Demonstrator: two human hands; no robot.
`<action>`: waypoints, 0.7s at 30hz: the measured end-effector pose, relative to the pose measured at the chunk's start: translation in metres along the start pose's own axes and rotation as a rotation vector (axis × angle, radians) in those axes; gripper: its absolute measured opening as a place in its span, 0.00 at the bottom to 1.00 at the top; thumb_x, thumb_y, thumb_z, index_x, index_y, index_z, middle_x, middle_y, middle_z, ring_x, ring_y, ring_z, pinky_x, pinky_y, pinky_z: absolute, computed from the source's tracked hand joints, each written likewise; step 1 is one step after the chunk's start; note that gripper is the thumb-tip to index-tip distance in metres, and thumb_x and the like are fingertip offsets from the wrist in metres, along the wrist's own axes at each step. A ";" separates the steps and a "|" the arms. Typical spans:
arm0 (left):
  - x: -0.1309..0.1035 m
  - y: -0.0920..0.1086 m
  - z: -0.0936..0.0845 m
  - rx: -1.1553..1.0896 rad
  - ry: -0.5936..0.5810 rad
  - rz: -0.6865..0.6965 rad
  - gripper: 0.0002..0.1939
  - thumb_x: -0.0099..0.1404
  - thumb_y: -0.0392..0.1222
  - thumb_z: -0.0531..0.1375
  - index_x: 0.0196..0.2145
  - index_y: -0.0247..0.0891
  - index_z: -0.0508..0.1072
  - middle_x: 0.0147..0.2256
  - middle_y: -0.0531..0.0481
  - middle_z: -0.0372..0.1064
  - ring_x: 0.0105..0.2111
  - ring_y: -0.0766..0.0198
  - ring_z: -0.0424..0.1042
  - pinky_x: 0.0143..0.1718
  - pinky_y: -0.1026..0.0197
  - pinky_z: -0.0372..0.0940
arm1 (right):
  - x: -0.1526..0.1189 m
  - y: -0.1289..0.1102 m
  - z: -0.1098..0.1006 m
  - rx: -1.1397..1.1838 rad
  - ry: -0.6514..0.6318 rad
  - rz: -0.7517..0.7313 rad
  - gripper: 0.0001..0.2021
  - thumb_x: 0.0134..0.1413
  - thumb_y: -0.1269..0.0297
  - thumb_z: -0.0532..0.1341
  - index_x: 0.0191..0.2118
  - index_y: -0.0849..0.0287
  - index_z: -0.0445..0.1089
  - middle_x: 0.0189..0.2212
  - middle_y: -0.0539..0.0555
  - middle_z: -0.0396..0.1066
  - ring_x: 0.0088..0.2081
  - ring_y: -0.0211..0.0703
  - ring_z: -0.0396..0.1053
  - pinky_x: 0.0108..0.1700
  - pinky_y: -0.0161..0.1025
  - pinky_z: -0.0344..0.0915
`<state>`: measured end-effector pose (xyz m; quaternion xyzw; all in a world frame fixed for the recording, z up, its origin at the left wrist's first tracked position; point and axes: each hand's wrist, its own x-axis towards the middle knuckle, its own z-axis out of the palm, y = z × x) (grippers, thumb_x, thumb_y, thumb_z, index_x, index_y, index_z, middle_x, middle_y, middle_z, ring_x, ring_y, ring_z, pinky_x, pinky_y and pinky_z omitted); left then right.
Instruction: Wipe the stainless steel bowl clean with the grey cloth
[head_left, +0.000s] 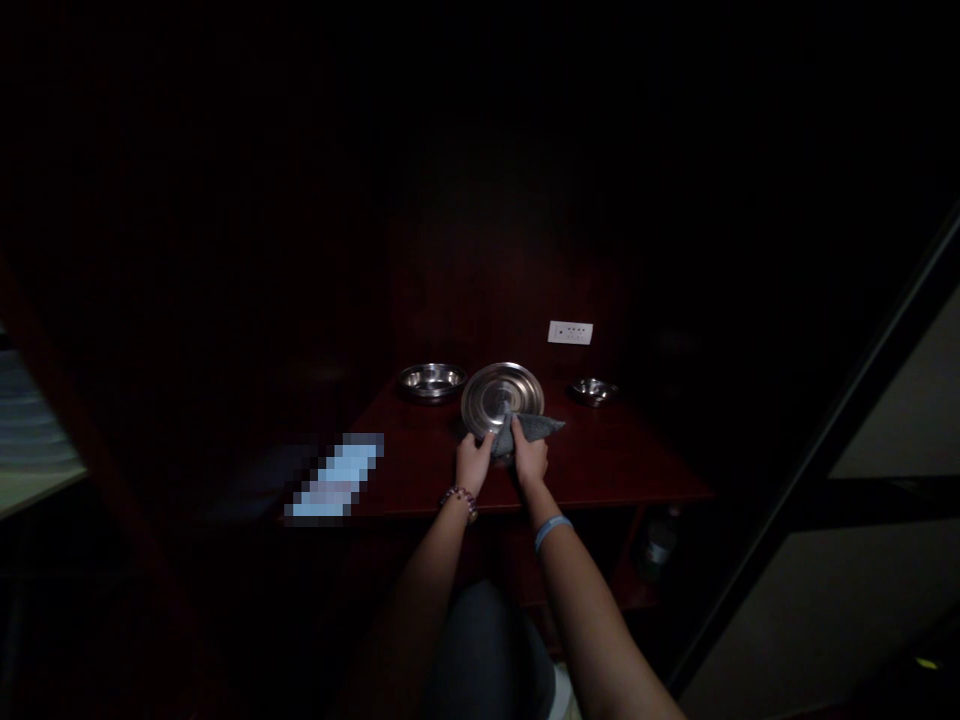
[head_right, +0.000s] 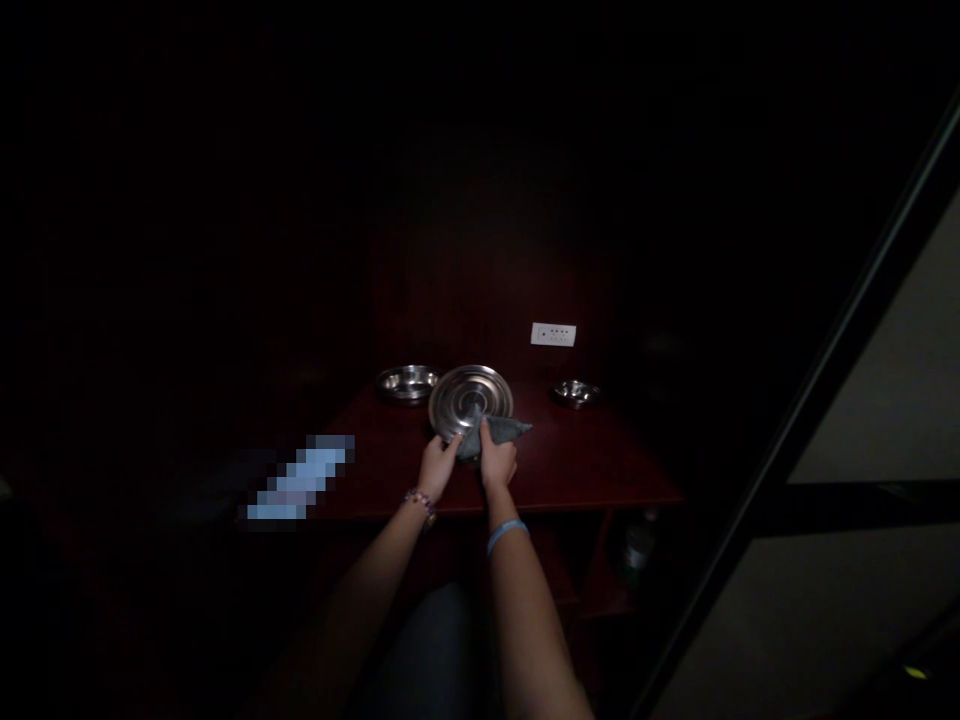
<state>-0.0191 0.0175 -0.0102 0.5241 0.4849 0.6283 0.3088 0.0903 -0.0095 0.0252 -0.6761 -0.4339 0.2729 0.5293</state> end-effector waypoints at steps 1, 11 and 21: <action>0.000 0.000 0.000 -0.001 -0.001 0.004 0.14 0.60 0.46 0.60 0.37 0.33 0.75 0.40 0.38 0.77 0.41 0.56 0.75 0.46 0.56 0.66 | -0.001 -0.001 0.000 0.005 0.000 0.003 0.29 0.55 0.38 0.57 0.43 0.62 0.77 0.40 0.65 0.78 0.47 0.55 0.75 0.48 0.43 0.69; 0.000 0.000 0.001 -0.058 -0.005 0.009 0.14 0.58 0.45 0.61 0.39 0.34 0.76 0.43 0.38 0.77 0.44 0.55 0.75 0.49 0.54 0.65 | 0.005 0.004 0.003 -0.012 0.016 -0.006 0.25 0.58 0.46 0.58 0.46 0.64 0.76 0.44 0.66 0.77 0.48 0.55 0.75 0.48 0.42 0.69; 0.000 0.003 0.001 -0.101 0.064 0.006 0.18 0.64 0.52 0.56 0.38 0.33 0.74 0.41 0.37 0.76 0.42 0.56 0.74 0.48 0.56 0.65 | 0.007 0.007 0.007 -0.021 0.004 -0.043 0.22 0.59 0.49 0.58 0.44 0.64 0.77 0.42 0.67 0.77 0.48 0.55 0.75 0.48 0.41 0.69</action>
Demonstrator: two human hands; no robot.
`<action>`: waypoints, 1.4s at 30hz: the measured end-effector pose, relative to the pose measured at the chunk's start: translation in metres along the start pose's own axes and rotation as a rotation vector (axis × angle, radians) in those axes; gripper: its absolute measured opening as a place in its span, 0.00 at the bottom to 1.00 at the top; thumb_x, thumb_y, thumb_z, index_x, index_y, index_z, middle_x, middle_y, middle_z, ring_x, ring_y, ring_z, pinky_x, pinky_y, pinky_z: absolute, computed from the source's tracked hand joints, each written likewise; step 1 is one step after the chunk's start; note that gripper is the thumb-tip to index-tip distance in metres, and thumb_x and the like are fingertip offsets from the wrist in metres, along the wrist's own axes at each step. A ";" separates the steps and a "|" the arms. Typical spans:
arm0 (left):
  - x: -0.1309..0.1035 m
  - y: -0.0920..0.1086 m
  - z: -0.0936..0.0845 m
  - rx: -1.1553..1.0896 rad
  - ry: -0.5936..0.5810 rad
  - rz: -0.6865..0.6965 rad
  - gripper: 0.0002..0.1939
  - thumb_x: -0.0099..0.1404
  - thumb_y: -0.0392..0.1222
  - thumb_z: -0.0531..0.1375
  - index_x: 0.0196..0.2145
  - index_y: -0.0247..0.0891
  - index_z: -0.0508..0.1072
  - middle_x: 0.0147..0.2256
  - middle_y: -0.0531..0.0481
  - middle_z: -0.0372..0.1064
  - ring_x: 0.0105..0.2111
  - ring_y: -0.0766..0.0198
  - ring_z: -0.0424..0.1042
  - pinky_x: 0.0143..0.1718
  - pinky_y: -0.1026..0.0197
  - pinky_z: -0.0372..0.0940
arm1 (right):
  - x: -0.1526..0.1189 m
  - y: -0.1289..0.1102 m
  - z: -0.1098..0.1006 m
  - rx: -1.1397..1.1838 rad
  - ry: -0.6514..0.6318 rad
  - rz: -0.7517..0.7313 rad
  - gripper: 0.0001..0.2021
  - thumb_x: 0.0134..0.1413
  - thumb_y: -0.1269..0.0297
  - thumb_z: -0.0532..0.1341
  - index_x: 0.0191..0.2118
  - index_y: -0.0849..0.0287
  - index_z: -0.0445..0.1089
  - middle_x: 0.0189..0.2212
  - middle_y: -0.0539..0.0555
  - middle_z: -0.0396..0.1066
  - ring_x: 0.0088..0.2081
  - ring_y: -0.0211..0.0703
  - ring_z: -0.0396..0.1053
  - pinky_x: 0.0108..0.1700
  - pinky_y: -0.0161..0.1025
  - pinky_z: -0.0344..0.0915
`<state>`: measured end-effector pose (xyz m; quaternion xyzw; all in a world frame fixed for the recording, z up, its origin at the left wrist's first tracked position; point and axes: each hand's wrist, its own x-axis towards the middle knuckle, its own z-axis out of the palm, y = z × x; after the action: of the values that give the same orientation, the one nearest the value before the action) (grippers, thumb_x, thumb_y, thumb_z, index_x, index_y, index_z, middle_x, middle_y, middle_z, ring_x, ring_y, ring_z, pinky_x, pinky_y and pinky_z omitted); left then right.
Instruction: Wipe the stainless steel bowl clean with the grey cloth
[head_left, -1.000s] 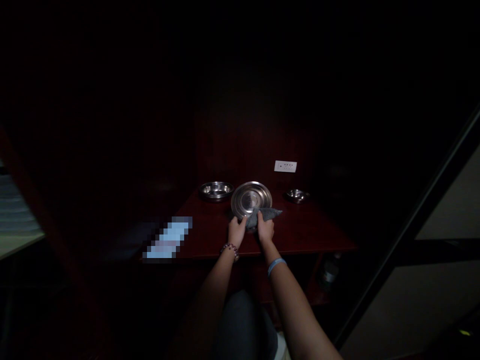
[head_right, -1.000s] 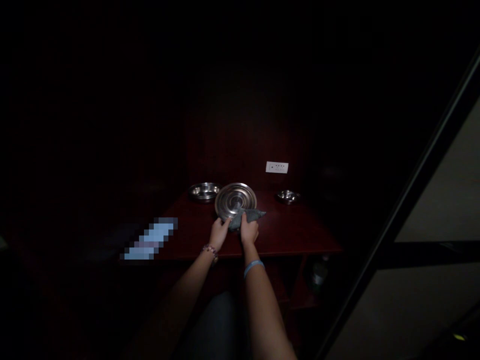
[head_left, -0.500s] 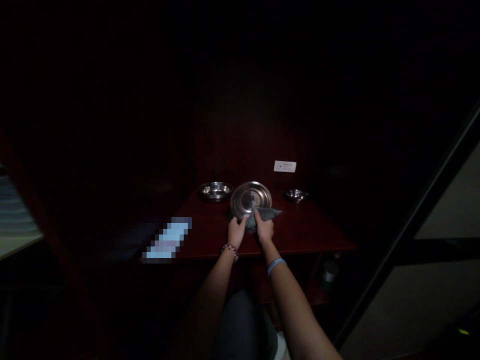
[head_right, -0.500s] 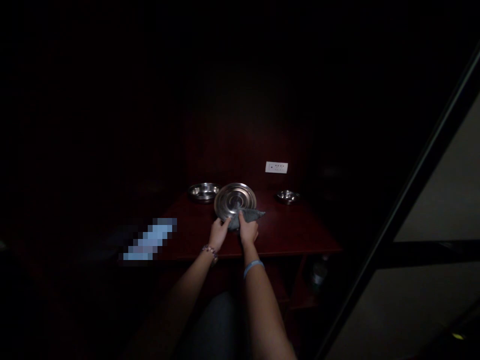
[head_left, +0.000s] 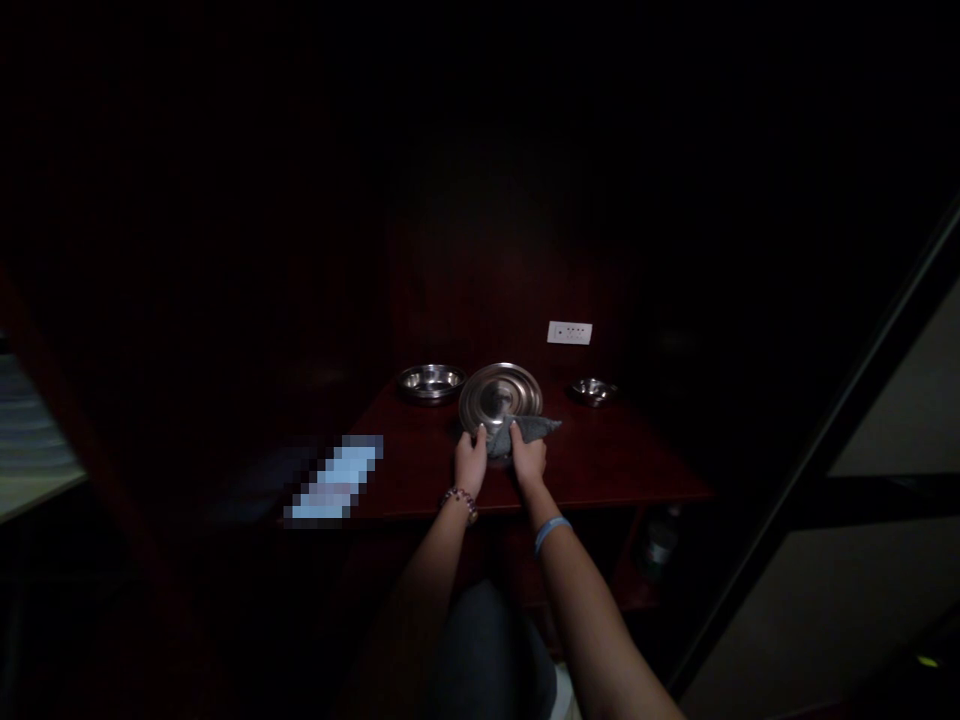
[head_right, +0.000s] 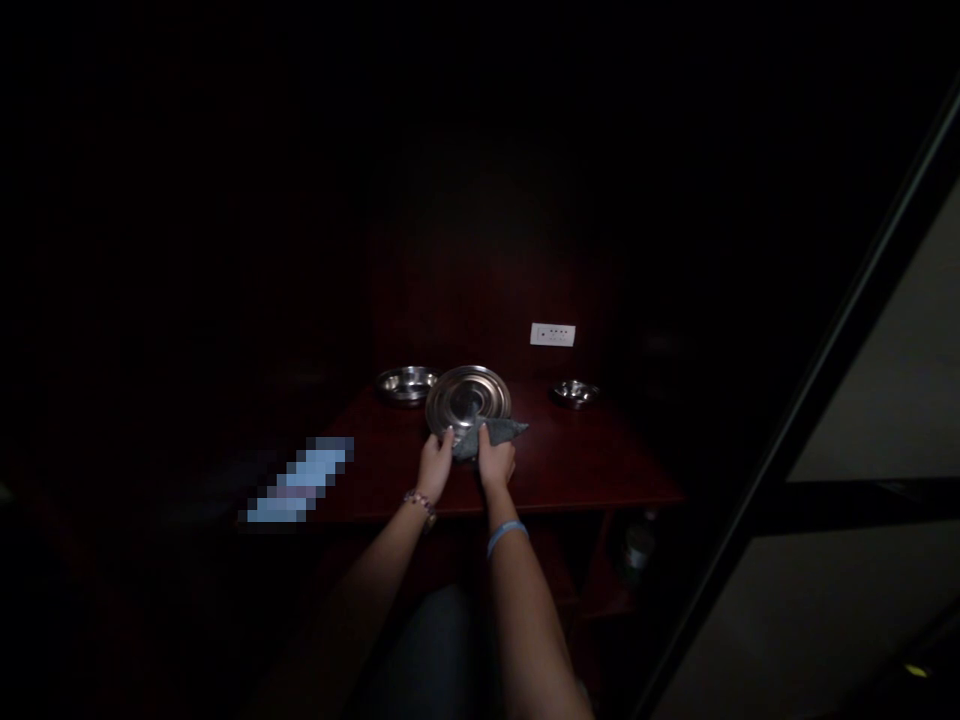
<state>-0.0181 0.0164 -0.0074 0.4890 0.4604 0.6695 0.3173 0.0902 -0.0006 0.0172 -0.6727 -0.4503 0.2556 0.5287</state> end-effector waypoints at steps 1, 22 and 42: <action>0.000 0.001 0.000 -0.001 0.007 0.000 0.19 0.65 0.54 0.55 0.38 0.33 0.74 0.41 0.38 0.76 0.41 0.57 0.74 0.48 0.56 0.65 | 0.000 0.000 0.000 -0.004 0.000 0.000 0.22 0.59 0.49 0.58 0.44 0.64 0.76 0.42 0.67 0.77 0.48 0.54 0.75 0.48 0.41 0.69; -0.001 0.000 0.003 -0.118 -0.088 -0.005 0.23 0.58 0.47 0.65 0.48 0.33 0.73 0.51 0.37 0.73 0.52 0.53 0.71 0.56 0.54 0.60 | 0.006 0.007 0.002 0.178 0.071 0.003 0.24 0.57 0.49 0.60 0.47 0.67 0.76 0.43 0.67 0.77 0.50 0.54 0.74 0.49 0.39 0.68; -0.006 0.019 0.000 -0.242 0.012 0.006 0.23 0.67 0.53 0.55 0.52 0.36 0.71 0.55 0.40 0.69 0.56 0.57 0.68 0.59 0.56 0.58 | 0.006 0.008 0.005 0.169 0.028 -0.056 0.23 0.59 0.49 0.57 0.46 0.65 0.76 0.43 0.67 0.77 0.48 0.51 0.75 0.48 0.39 0.69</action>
<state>-0.0161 0.0038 0.0083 0.4446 0.3767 0.7239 0.3694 0.0916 0.0069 0.0087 -0.6165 -0.4382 0.2683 0.5966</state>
